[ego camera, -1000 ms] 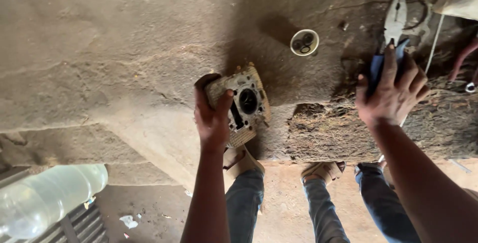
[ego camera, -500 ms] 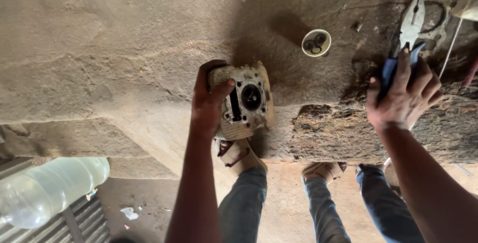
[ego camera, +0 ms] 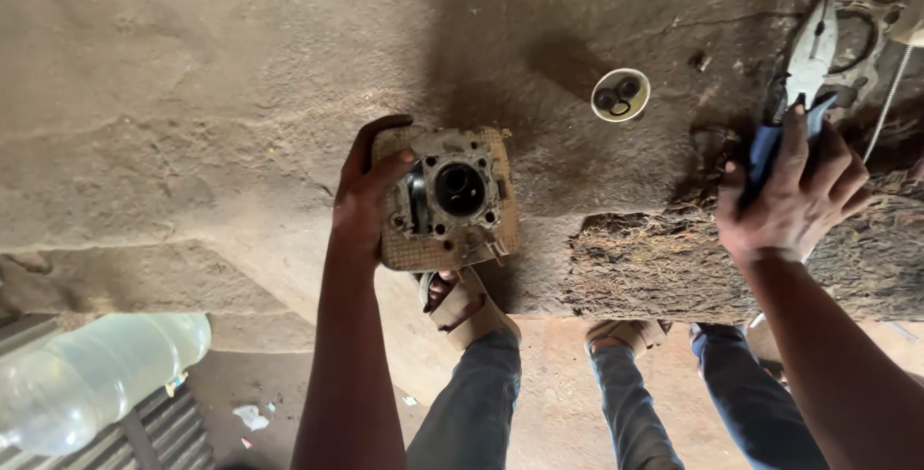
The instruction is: The person disassembles an engine cylinder head by prying at internal components with a thin metal rod and pulling out parts with pliers. They then wipe the component with a cloth and turn it over to continue the disassembly.
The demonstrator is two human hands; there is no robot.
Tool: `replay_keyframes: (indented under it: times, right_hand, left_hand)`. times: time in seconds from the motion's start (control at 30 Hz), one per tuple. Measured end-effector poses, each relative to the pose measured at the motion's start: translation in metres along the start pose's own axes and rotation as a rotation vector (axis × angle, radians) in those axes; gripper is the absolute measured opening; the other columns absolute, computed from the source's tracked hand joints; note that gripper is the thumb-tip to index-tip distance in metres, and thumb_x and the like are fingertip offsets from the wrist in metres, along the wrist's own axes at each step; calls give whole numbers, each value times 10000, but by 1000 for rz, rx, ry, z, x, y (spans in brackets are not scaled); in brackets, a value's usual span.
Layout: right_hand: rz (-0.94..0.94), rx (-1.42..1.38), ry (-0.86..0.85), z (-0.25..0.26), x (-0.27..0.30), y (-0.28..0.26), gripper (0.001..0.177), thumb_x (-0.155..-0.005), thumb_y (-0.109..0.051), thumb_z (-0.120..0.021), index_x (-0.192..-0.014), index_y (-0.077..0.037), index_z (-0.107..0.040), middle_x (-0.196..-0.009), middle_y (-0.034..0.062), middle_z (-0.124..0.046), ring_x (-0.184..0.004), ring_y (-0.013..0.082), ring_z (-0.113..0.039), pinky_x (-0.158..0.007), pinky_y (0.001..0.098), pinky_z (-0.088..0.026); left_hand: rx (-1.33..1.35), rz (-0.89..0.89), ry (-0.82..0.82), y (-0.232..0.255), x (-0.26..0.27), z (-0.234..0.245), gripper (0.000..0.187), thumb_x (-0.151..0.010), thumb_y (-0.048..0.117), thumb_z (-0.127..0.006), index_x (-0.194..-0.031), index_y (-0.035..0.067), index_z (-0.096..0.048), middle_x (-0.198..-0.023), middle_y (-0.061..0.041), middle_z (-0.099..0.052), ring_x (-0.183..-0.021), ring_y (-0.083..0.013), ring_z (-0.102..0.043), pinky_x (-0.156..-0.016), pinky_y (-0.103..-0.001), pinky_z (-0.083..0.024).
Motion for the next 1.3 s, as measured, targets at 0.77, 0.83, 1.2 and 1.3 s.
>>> replay_keyframes:
  times: [0.77, 0.83, 1.2, 1.3]
  right_hand:
    - [-72, 20, -38, 15, -9, -12, 708, -1081, -545, -501, -1664, -196, -306, -1460, 217, -433, -1357, 416, -396, -1099, 639, -319]
    - [-76, 24, -41, 17, -9, -14, 716, -1063, -531, -507, -1664, -195, -310, -1460, 213, -436, -1368, 418, -392, -1100, 637, -322]
    - [-94, -64, -66, 41, -17, -26, 729, -1056, -492, -565, -1701, -197, -398, -1623, 222, -408, -1403, 443, -379, -1105, 639, -337]
    - [-49, -84, -36, 65, -14, -34, 741, -920, -393, -686, -1598, -170, -485, -1545, 245, -473, -1326, 453, -422, -1024, 642, -325]
  left_hand:
    - [-322, -212, 169, -21, 24, -38, 472, -895, 365, -714, -1268, 96, -610, -1140, -95, -675, -1061, -258, -638, -964, -388, -520]
    - [-360, -253, 188, -23, 30, -42, 475, -913, 380, -706, -1275, 88, -609, -1164, -91, -665, -1084, -249, -626, -979, -380, -507]
    - [-737, -390, 264, -38, 45, -80, 407, -984, 440, -592, -1266, 147, -597, -1077, -49, -688, -1014, -209, -648, -890, -389, -572]
    - [-795, -519, 242, -34, 48, -92, 429, -955, 396, -643, -1280, 117, -611, -1204, -112, -680, -1147, -314, -581, -993, -526, -468]
Point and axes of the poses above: each hand's wrist, its own x-axis away from the middle knuckle, its own z-axis out of the back of the hand, y = z × x, the point moved 3 cm from there along -x, towards the middle knuckle
